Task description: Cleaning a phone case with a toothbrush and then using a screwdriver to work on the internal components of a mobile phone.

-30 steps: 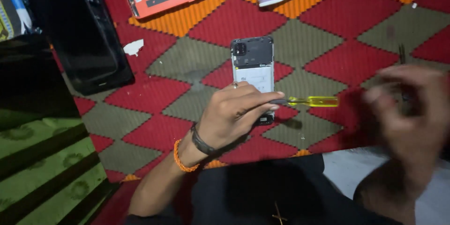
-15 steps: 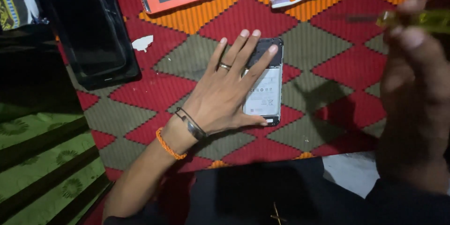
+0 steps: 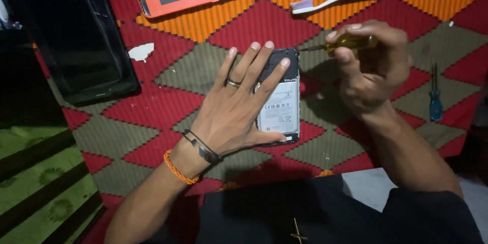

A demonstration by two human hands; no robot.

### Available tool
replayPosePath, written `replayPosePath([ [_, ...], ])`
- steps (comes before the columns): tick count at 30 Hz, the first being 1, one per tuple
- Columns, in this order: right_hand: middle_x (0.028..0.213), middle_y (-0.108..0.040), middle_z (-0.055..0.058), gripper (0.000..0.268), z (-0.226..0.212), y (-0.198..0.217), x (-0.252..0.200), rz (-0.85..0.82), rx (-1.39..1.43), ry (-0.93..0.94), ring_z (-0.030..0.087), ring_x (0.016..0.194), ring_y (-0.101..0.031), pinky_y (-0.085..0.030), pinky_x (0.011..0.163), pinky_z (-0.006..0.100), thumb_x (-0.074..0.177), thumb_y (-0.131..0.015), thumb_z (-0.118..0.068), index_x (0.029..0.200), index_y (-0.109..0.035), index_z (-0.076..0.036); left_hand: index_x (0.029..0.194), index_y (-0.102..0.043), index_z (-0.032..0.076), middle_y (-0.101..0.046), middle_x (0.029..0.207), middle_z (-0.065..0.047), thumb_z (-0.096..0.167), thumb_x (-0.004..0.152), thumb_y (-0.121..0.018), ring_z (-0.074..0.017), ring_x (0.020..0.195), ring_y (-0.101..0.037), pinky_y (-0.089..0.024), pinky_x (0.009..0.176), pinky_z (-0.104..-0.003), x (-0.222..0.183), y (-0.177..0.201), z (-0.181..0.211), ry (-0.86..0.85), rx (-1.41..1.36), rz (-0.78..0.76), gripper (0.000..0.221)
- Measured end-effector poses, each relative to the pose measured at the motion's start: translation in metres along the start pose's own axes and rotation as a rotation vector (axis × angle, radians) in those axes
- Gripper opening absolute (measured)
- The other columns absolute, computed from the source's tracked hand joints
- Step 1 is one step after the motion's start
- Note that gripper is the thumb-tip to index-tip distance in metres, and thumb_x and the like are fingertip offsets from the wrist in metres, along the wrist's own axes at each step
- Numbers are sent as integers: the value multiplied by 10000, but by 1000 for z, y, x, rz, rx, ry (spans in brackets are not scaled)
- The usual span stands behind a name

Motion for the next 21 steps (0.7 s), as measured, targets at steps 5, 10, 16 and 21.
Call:
replayPosePath([
  [5,1044,-611,254,212,-2,-5,4,-24,0,0,374,954,-726,-656,834,440,1120,-590,-89,1229,-477,54,1647,-208,85,-200,1701,-215,962,869,-619,-365,1587,-192,-151,1298,-547,-1,2,-3,-12,-9,16,1243],
  [10,1058,-624,257,221,0,-5,3,-51,27,-18,361,977,-725,-658,853,427,1119,-591,-80,1249,-474,55,1644,-241,72,-203,1695,-219,904,893,-626,-364,1580,-179,-146,1293,-542,0,2,-3,-20,-32,22,1186],
  [16,1118,-588,244,207,3,-5,2,-64,27,-12,365,1002,-714,-660,879,439,1121,-589,-43,1257,-472,60,1651,-231,79,-193,1700,-214,878,904,-630,-367,1582,-166,-130,1292,-539,0,1,-3,-14,-34,7,1164],
  [21,1111,-596,224,212,4,-6,0,-60,48,-5,355,992,-716,-668,860,428,1120,-604,-50,1261,-460,19,1650,-247,81,-204,1696,-208,889,915,-654,-361,1581,-181,-150,1293,-535,0,2,-3,-14,-28,26,1165],
])
Point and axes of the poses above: each hand's wrist, its own x-axis towards the middle knuckle, its own y-axis out of the back of the hand, z = x × y, the point moved 4 cm from there along x, towards the middle knuckle
